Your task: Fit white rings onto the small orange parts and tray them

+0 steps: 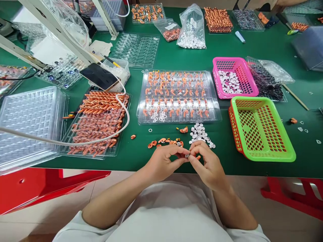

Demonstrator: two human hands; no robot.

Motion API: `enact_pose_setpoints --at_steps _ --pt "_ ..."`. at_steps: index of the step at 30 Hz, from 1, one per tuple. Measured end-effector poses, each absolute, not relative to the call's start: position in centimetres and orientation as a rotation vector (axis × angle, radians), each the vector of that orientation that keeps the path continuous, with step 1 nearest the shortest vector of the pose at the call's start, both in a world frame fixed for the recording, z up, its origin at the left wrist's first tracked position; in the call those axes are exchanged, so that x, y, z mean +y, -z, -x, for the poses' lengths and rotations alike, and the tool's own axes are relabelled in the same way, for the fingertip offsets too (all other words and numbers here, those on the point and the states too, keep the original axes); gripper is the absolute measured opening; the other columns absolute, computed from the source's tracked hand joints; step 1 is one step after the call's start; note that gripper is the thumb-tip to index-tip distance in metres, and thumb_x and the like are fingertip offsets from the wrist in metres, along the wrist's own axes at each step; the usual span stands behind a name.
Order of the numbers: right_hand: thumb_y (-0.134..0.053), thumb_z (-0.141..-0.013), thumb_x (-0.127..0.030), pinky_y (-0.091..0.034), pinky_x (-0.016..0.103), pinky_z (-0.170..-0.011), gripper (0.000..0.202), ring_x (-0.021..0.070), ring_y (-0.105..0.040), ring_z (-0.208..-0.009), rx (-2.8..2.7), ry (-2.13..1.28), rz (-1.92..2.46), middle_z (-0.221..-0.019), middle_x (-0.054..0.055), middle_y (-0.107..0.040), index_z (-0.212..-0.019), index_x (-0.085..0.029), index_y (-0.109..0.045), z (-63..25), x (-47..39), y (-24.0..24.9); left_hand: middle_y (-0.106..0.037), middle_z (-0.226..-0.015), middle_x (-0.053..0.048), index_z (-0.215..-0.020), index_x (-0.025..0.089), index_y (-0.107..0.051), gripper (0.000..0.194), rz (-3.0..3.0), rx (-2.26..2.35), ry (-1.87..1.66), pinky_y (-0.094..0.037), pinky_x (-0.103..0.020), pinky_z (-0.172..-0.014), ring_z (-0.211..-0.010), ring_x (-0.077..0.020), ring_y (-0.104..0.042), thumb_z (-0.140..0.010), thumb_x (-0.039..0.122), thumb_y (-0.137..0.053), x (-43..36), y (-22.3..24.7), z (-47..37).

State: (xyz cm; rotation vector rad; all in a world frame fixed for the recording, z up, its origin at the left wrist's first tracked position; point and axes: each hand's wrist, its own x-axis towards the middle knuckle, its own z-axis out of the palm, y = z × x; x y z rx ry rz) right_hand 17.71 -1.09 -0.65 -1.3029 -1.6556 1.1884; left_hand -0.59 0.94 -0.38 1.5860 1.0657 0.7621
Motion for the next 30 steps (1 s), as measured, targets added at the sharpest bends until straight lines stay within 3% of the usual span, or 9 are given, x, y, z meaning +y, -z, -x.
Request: enact_pose_setpoints --at_steps 16,30 --pt "-0.051 -0.085 -0.011 -0.043 0.03 -0.071 0.015 0.0185 -0.053 -0.088 -1.652 -1.218 1.304 -0.091 0.004 -0.054 -0.075 -0.021 -0.05 -17.6 -0.9 0.9 -0.077 -0.085 -0.002 -0.093 0.019 -0.074 0.014 -1.756 1.148 -0.722 -0.054 -0.023 -0.068 -0.074 -0.0139 -0.07 -0.082 0.013 -0.067 0.6 1.1 0.4" --pt "-0.051 -0.082 -0.007 -0.043 0.029 -0.067 0.015 0.0182 -0.053 -0.086 -1.701 -1.015 1.258 -0.093 0.004 -0.052 -0.077 -0.022 -0.048 -17.5 -1.8 1.0 -0.075 -0.083 -0.005 -0.101 0.017 -0.065 0.016 -2.178 0.897 -0.996 -0.056 -0.026 -0.072 -0.078 -0.0145 -0.069 -0.088 0.01 -0.06 0.6 2.1 0.4"
